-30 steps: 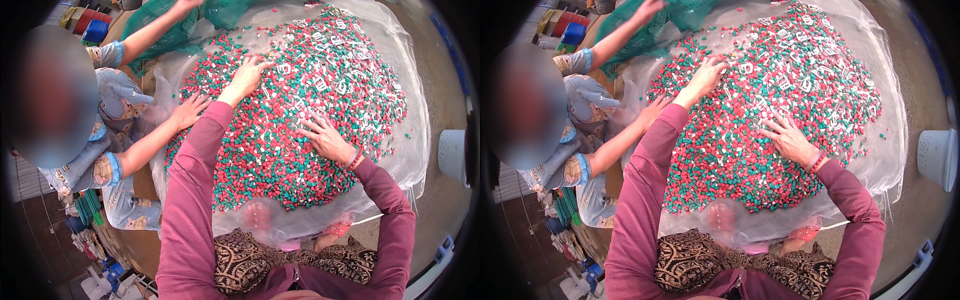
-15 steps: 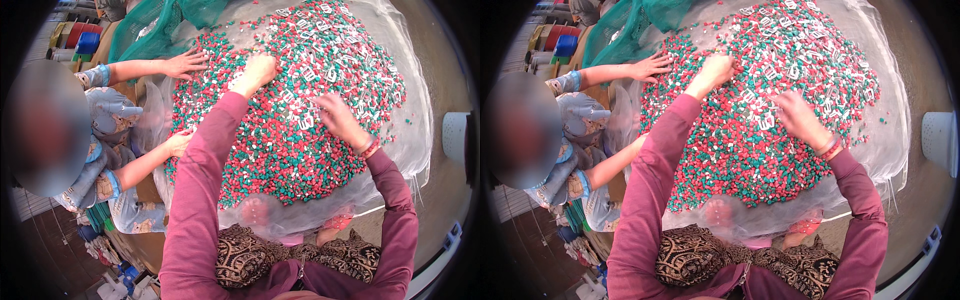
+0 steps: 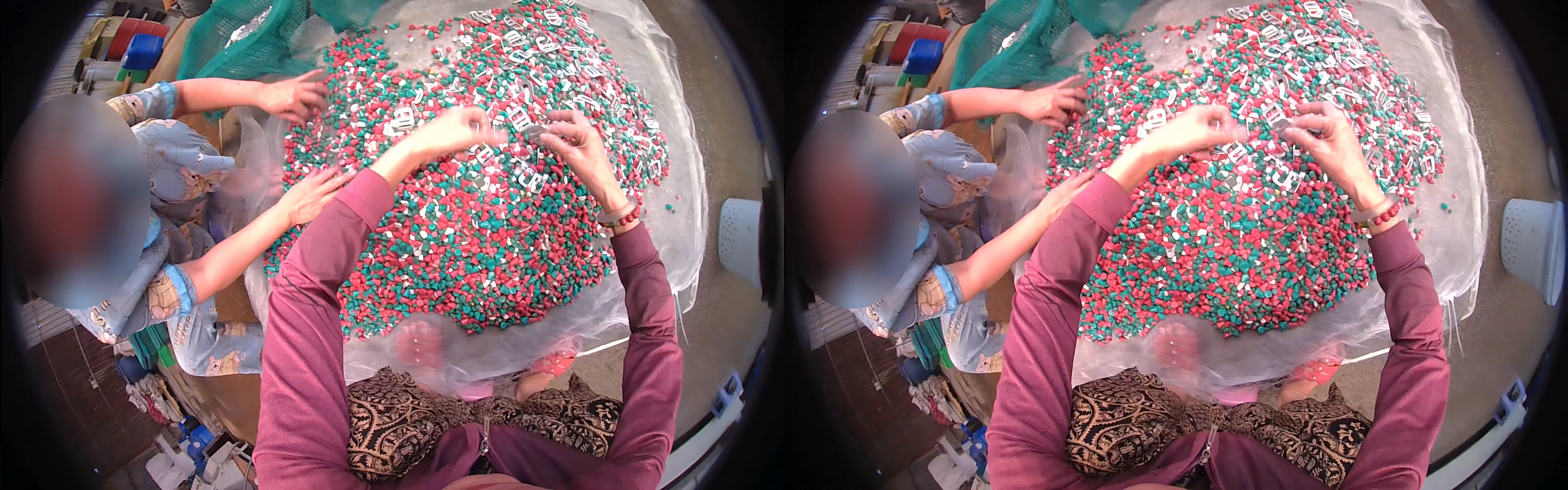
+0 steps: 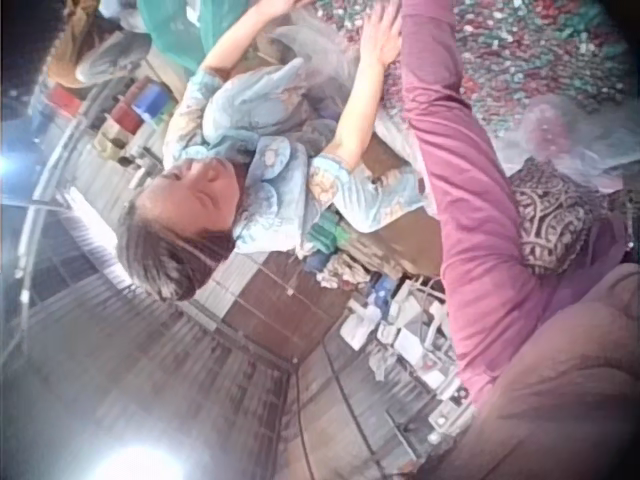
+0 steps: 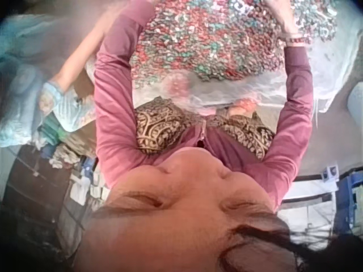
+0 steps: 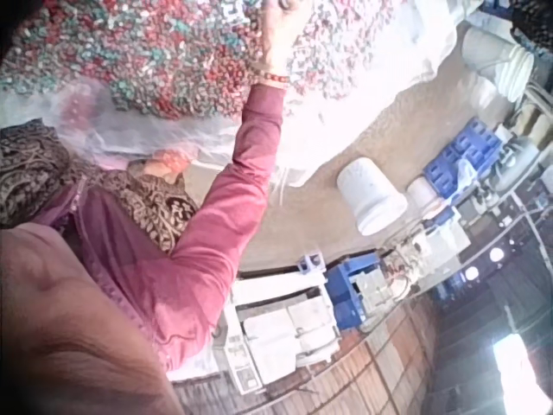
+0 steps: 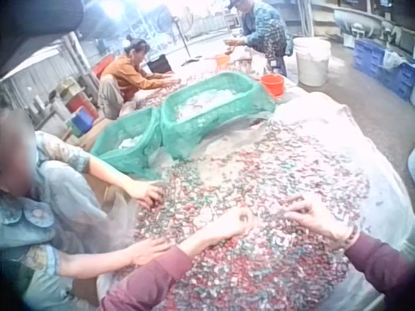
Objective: The person sits on the floor and sorts red, green, and white plastic pellets by hand, picking them from a large pile on a plastic sheet and placing them into a green basket. Another person works alongside, also sorting the pellets.
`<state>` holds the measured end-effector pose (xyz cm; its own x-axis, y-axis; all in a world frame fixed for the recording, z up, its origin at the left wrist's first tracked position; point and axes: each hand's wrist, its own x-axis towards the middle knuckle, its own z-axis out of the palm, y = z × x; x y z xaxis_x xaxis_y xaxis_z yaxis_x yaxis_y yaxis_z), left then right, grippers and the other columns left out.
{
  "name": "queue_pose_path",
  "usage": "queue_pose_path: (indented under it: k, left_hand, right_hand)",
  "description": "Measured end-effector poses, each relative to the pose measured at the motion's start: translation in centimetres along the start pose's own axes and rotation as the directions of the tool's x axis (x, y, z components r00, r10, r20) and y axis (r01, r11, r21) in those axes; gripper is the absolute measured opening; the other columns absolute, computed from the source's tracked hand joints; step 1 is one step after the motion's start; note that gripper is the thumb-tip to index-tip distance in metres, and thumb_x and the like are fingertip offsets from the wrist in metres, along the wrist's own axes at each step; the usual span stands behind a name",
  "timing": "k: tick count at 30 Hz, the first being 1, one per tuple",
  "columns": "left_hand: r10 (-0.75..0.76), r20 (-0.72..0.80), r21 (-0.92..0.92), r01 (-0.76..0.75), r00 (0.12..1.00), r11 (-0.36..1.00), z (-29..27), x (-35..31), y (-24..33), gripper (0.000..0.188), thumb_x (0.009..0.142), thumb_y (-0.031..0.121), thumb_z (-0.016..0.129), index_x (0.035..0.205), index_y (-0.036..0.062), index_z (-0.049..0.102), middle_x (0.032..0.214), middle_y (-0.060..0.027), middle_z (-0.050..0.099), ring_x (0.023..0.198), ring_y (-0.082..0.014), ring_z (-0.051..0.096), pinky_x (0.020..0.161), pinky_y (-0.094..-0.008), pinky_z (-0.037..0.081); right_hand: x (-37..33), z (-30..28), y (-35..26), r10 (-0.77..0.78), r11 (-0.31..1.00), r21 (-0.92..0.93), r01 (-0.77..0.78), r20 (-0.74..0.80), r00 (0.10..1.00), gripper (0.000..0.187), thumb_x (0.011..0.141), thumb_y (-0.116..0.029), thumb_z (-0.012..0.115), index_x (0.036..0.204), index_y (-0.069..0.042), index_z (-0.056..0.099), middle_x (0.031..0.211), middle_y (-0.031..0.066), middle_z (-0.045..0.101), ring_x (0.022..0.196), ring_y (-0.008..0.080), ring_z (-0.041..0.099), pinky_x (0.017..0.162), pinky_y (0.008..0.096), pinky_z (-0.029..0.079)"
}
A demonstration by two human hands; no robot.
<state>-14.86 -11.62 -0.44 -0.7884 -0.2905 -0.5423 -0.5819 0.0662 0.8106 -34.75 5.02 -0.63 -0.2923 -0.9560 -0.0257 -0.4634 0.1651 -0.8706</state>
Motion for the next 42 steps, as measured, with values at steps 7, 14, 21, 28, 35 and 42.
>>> queue_pose_path:
  k: [7, 14, 21, 28, 35, 42]
  left_hand:
    - [0.491, -0.011, 0.921, -0.182, 0.871, 0.344, 4.2, 2.5, -3.7, 0.024, 0.077, 0.015, 0.067, 0.095, 0.0030, 0.057, 0.087, -0.0162, 0.057, 0.084, -0.0331, 0.061, 0.068, -0.0415, 0.052]
    - [0.519, -0.390, 0.756, -0.057, 0.761, 0.652, -1.1, 3.8, -2.8, 0.023, 0.086, 0.029, 0.060, 0.093, 0.0071, 0.061, 0.093, -0.0138, 0.056, 0.089, -0.0330, 0.058, 0.077, -0.0443, 0.048]
    - [0.380, -0.300, 0.326, -0.280, 0.875, 0.903, -2.6, 2.1, -2.1, 0.023, 0.088, 0.021, 0.060, 0.111, 0.0143, 0.058, 0.091, -0.0061, 0.054, 0.084, -0.0160, 0.049, 0.076, -0.0314, 0.043]
    - [0.330, -0.316, 0.604, -0.080, 0.889, 0.793, -0.9, 4.2, -0.2, 0.046, 0.079, 0.025, 0.069, 0.122, 0.0191, 0.058, 0.110, -0.0176, 0.052, 0.100, -0.0306, 0.057, 0.089, -0.0405, 0.045]
    - [0.192, -0.228, 0.836, 0.091, 0.955, 0.542, 2.7, 7.9, 0.1, 0.035, 0.073, 0.025, 0.074, 0.099, 0.0045, 0.062, 0.115, -0.0234, 0.051, 0.098, -0.0389, 0.060, 0.083, -0.0468, 0.049]
    - [0.311, -0.245, 0.839, 0.040, 0.918, 0.543, 1.8, 6.2, -2.0, 0.052, 0.069, 0.029, 0.078, 0.106, 0.0045, 0.051, 0.112, -0.0225, 0.049, 0.095, -0.0388, 0.060, 0.077, -0.0487, 0.050]
  right_hand:
    - [-2.6, 0.1, 0.8, 0.384, 0.420, 0.791, -0.446, 0.290, 0.876, 0.019, 0.090, -0.013, 0.058, 0.106, -0.002, 0.061, 0.084, -0.0009, 0.063, 0.069, 0.0104, 0.060, 0.064, 0.0229, 0.048]
    - [-3.4, -0.2, 0.3, 0.329, 0.432, 0.735, -0.523, 0.412, 0.850, 0.008, 0.087, -0.015, 0.057, 0.086, -0.007, 0.054, 0.077, 0.0008, 0.054, 0.062, 0.0112, 0.052, 0.057, 0.0264, 0.044]
    - [-5.2, 4.6, 5.3, -0.175, 0.860, -0.439, 0.261, 0.226, 0.958, 0.030, 0.080, 0.000, 0.053, 0.107, -0.004, 0.043, 0.080, 0.0174, 0.058, 0.074, 0.0341, 0.060, 0.063, 0.0425, 0.050]
    - [-4.4, 5.3, 2.3, -0.152, 0.870, -0.401, 0.288, 0.338, 0.929, 0.025, 0.080, -0.009, 0.060, 0.101, -0.002, 0.049, 0.089, 0.0175, 0.057, 0.080, 0.0340, 0.060, 0.065, 0.0430, 0.048]
    - [-4.6, 3.9, 0.9, 0.045, 0.994, -0.107, -0.018, 0.250, 0.967, 0.022, 0.078, -0.012, 0.062, 0.095, 0.001, 0.054, 0.080, 0.0190, 0.057, 0.074, 0.0355, 0.058, 0.066, 0.0431, 0.046]
    - [-5.1, 2.2, 2.5, -0.086, 0.985, -0.147, 0.093, 0.050, 0.995, 0.026, 0.078, -0.007, 0.066, 0.100, 0.000, 0.055, 0.086, 0.0140, 0.053, 0.076, 0.0301, 0.057, 0.067, 0.0379, 0.046]
